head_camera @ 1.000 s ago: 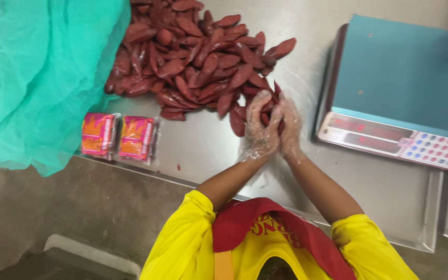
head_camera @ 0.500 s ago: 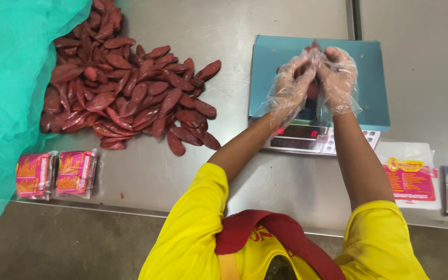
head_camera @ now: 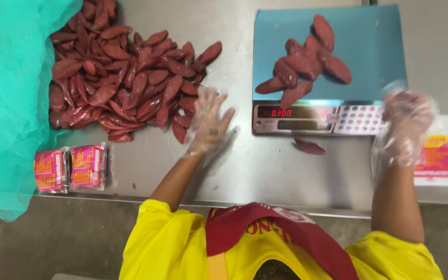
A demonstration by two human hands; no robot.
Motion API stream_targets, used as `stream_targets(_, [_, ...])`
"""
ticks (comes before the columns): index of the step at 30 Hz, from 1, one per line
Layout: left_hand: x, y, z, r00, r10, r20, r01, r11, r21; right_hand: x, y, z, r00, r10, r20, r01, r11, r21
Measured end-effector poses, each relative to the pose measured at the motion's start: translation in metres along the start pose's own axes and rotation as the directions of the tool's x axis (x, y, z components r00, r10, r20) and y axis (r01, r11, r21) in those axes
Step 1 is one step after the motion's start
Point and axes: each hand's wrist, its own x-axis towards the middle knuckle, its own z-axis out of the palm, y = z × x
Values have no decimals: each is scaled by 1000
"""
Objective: The person places meat products onto a scale to weigh them and then puts the meat products into plastic bags.
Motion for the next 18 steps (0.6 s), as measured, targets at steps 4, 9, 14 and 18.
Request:
stream_targets(4, [-27,-46,41,985,172,-24,-166,974,155,-96,27,22,963,4,268,220,557,-801])
stream_targets(9, [-10,-58,53,983,113,141,-151,941,302,-182,32,123,771,555,312,332,68,-941])
stream_targets(14, [12,-83,41,945,318,71,-318,850,420,-237,38,166,680,392,620,579,232,-782])
stream_targets(18, [25,-106,37,926,375,-36,-314,821,477,-255,28,172,550,335,765,618,453,-643])
